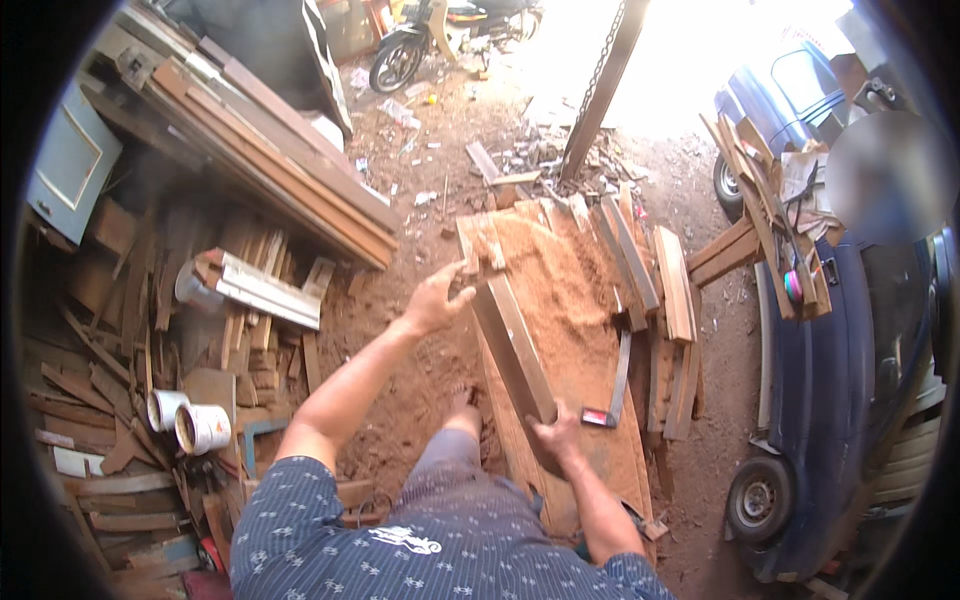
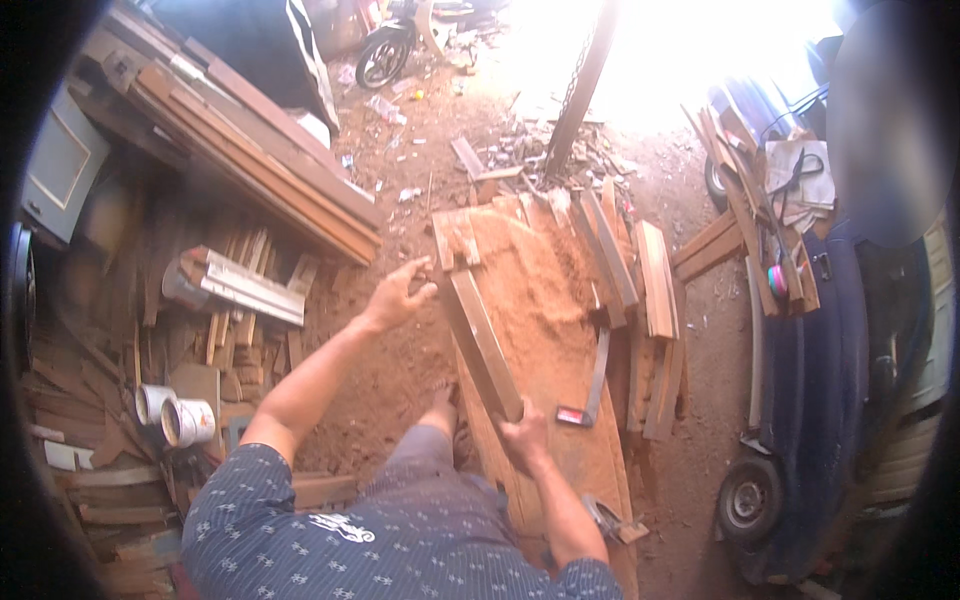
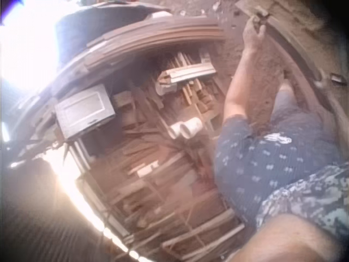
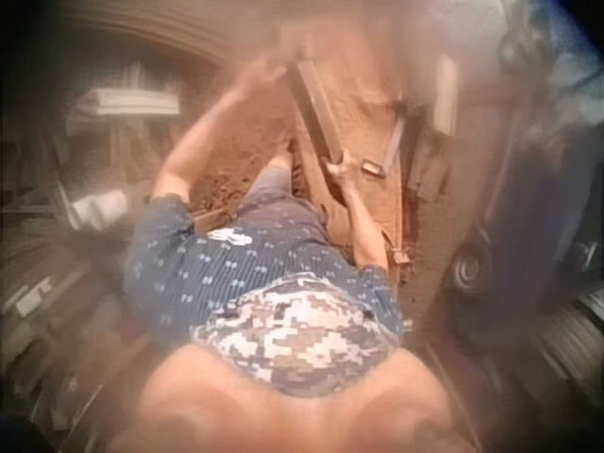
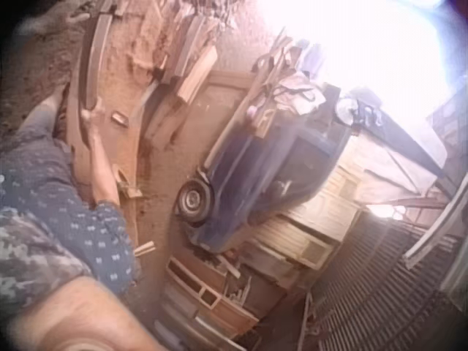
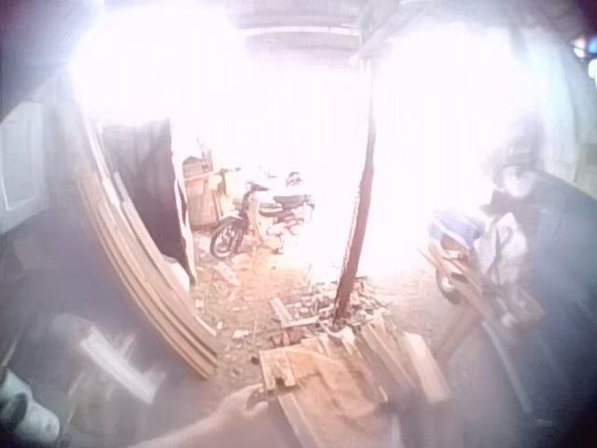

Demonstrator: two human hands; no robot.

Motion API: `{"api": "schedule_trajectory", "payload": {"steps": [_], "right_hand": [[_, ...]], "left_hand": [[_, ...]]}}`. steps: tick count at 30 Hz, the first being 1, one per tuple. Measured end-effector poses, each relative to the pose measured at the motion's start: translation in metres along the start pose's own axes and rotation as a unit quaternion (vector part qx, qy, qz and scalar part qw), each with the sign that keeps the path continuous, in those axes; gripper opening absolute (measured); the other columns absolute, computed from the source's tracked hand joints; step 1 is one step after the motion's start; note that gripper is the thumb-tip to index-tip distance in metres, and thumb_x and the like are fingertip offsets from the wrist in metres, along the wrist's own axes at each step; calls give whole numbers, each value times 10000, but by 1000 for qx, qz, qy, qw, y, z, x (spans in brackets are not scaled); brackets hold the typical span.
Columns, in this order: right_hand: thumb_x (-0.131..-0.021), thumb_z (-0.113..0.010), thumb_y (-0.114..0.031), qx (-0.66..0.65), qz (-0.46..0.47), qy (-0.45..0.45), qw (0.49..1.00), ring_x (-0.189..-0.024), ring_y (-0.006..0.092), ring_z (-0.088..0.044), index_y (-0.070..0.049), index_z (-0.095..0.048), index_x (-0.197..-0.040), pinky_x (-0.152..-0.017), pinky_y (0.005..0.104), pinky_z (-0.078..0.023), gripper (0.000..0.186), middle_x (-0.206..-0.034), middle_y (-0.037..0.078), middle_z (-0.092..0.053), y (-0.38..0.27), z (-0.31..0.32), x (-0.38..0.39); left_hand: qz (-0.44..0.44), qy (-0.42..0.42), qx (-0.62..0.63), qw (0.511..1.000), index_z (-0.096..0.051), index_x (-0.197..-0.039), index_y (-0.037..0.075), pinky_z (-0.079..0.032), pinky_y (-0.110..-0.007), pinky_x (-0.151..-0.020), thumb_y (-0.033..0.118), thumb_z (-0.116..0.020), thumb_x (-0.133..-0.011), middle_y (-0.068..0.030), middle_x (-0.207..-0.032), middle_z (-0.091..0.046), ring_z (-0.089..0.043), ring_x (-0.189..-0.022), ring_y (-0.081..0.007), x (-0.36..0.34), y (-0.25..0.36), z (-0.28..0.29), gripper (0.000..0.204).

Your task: The person uses a circular saw to cut a long wooden plank into smaller pieces. They measure and mark the wood with a square ruler before making cuts. The person also uses a hand planer to smooth the edges of the cut wood pieces.

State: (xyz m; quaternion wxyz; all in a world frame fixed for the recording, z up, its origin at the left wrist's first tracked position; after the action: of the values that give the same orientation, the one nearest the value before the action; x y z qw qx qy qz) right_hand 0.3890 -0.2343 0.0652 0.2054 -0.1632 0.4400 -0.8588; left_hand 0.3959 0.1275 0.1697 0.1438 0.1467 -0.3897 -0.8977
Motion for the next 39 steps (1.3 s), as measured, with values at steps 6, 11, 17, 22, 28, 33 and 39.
{"api": "schedule_trajectory", "payload": {"steps": [6, 11, 17, 22, 28, 33, 39], "right_hand": [[-797, -818, -355, 218, -187, 74, 955, -881, 448, -717, -1, -552, -1247, -763, 533, -570, 631, -954, 254, -729, 104, -41, 14], [-775, -831, -370, 223, -236, 67, 944, -869, 462, -712, -7, -562, -1245, -757, 553, -562, 652, -943, 268, -722, 106, -47, 15], [-762, -837, -362, 223, -203, 81, 950, -856, 457, -708, -6, -566, -1234, -743, 537, -565, 651, -942, 268, -715, 95, -48, 9], [-757, -841, -363, 229, -227, 72, 944, -876, 452, -708, -6, -567, -1230, -746, 531, -567, 653, -939, 263, -714, 101, -47, 9], [-761, -836, -372, 221, -210, 95, 948, -865, 466, -702, -18, -563, -1237, -749, 540, -563, 653, -941, 264, -714, 96, -46, 9], [-773, -826, -386, 209, -222, 83, 949, -866, 475, -700, -29, -558, -1246, -758, 549, -559, 651, -957, 274, -714, 94, -47, 7], [-772, -834, -401, 234, -256, 87, 934, -858, 467, -708, -26, -574, -1242, -764, 535, -566, 655, -947, 265, -723, 103, -37, 21]], "left_hand": [[134, -150, -104, 974, -370, -1546, 31, -471, -455, -1074, 466, -618, -972, -177, -1284, -694, -644, -1217, -354, -93, -116, -133, 762], [178, -148, -193, 954, -284, -1585, -17, -289, -554, -1208, 561, -513, -996, -238, -1607, -378, -386, -1480, -381, -171, -200, -184, 856], [171, -195, -297, 919, -184, -1629, 16, -109, -577, -1269, 561, -381, -1049, -149, -1725, -120, -96, -1597, -306, -211, -249, -217, 820], [85, -189, -366, 907, -202, -1610, -38, -111, -573, -1263, 556, -372, -1051, -200, -1707, -154, -133, -1583, -356, -170, -246, -255, 834], [-28, -270, -349, 897, -238, -1585, -69, -124, -583, -1251, 531, -397, -1042, -254, -1636, -305, -234, -1544, -404, -161, -225, -250, 825], [5, -179, -376, 909, -220, -1614, 0, -107, -604, -1245, 537, -387, -1043, -302, -1627, -283, -194, -1552, -422, -160, -240, -254, 802], [-43, -351, -273, 895, -207, -1628, 70, -157, -568, -1253, 417, -442, -1056, -186, -1587, -397, -289, -1523, -322, -122, -203, -285, 710]]}}
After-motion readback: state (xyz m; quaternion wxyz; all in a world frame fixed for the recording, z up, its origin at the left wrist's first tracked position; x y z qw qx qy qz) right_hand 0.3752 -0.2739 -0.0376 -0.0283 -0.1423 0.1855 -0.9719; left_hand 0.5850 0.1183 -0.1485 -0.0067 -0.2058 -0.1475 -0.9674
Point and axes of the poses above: each hand's wrist, its own x-axis away from the middle knuckle, its own z-axis out of the back of the hand, y = z × x, the point moved 10 cm from there along -x, towards the middle knuckle
